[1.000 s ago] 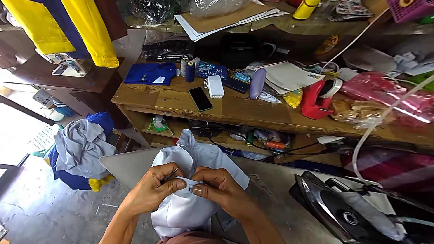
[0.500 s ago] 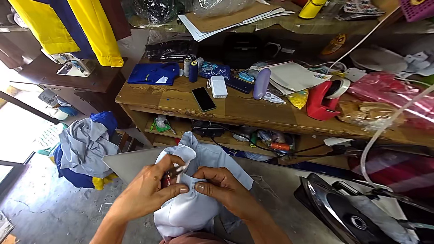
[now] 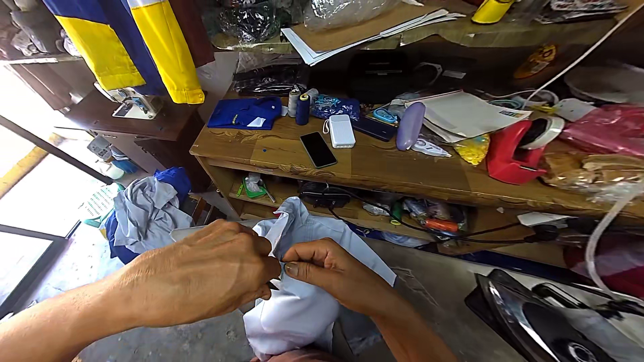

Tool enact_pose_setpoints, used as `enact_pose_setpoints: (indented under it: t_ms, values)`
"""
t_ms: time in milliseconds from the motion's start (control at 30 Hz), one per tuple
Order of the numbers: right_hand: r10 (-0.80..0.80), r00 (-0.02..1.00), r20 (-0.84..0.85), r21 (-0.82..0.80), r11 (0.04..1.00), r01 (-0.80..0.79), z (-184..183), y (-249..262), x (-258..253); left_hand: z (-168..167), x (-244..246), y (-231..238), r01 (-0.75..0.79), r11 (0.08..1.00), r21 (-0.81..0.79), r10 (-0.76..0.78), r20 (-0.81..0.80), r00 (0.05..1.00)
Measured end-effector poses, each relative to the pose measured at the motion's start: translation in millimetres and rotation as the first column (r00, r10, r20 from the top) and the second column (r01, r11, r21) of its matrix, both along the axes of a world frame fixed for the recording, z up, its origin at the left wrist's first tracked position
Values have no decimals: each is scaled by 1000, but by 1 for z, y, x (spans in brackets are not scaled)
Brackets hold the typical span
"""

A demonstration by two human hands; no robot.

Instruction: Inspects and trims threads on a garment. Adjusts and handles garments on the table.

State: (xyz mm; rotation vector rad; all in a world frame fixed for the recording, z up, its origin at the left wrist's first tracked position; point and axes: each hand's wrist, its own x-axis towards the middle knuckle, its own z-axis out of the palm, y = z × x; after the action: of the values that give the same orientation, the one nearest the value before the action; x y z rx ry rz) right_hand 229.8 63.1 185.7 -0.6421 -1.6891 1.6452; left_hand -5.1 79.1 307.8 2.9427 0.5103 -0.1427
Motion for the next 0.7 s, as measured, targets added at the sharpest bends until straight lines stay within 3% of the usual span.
enact_pose_setpoints:
  t_ms: [700]
  values:
    - [28, 1000, 0, -28, 999, -28, 2, 5, 1, 13, 27, 10, 60, 998, -2, -60, -133, 989]
